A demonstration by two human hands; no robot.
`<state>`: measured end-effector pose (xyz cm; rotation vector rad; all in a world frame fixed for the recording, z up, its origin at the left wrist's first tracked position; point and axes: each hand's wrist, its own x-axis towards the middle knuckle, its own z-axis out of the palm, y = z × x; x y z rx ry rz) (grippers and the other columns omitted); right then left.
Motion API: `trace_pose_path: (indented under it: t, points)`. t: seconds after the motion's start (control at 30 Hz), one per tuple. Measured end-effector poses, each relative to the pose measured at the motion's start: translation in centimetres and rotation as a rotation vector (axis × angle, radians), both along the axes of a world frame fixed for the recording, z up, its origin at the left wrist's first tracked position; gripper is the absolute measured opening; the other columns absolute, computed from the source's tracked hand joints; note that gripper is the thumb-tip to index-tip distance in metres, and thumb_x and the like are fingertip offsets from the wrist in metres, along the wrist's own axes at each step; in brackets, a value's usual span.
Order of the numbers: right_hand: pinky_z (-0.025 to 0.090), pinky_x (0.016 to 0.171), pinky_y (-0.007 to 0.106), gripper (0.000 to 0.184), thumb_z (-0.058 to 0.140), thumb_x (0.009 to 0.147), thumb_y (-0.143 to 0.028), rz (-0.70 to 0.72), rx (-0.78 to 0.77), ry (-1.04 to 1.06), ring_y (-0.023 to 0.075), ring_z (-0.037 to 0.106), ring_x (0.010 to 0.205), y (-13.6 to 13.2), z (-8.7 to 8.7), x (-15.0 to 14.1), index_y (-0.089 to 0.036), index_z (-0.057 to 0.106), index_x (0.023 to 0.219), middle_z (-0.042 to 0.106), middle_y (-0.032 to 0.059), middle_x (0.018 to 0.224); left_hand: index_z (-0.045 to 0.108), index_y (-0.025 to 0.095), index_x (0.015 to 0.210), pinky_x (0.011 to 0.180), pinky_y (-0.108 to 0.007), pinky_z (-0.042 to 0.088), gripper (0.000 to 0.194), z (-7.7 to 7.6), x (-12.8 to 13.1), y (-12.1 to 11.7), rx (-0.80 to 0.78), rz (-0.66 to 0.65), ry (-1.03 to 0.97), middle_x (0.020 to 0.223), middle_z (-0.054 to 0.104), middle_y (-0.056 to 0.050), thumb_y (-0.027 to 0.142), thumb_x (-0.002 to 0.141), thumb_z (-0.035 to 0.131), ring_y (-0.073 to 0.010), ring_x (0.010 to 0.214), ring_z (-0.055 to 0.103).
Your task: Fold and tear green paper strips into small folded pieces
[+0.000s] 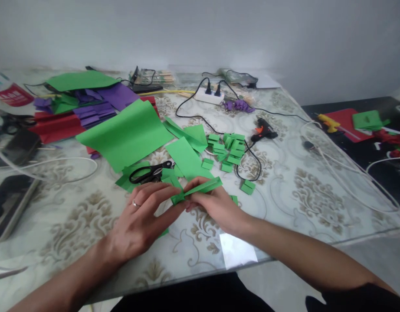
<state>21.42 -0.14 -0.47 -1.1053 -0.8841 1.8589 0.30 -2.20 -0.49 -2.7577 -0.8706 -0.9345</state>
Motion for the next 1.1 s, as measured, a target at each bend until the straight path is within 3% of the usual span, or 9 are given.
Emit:
trace_pose_path:
  t: [0.4, 0.8, 1.1]
  points:
    - [0.054, 0.067, 0.025, 0.011, 0.069, 0.069, -0.013, -0.028, 0.029, -0.076, 0.0119, 0.067, 0.065, -0.07, 0.27, 0.14, -0.019, 0.072, 0.078, 0.07, -0.0031, 0.066, 0.068, 0.02, 0.123, 0.094, -0.045, 0.051, 0.031, -0.05, 0.47, 0.15, 0.012, 0.035, 0.001, 0.125, 0.062, -0.012, 0.004, 0.097, 0.067, -0.0309, 0.116, 0.061]
    - [0.059, 0.074, 0.03, 0.02, 0.07, 0.072, -0.016, 0.038, 0.047, -0.054, 0.0151, 0.072, 0.069, 0.12, 0.46, 0.53, -0.019, 0.073, 0.092, 0.073, -0.0019, 0.067, 0.071, 0.019, 0.113, 0.094, -0.044, 0.05, 0.023, -0.31, 0.1, 0.37, -0.111, 0.089, -0.09, 0.121, 0.062, -0.012, 0.005, 0.094, 0.07, -0.0294, 0.112, 0.064]
    - [0.058, 0.069, 0.03, 0.014, 0.072, 0.074, -0.016, 0.05, 0.065, -0.047, 0.0152, 0.071, 0.066, -0.04, 0.53, 0.4, -0.019, 0.071, 0.088, 0.072, -0.0019, 0.067, 0.071, 0.024, 0.111, 0.091, -0.041, 0.05, 0.022, -0.3, 0.21, 0.24, -0.131, 0.113, -0.113, 0.118, 0.065, -0.009, 0.008, 0.096, 0.069, -0.026, 0.105, 0.066]
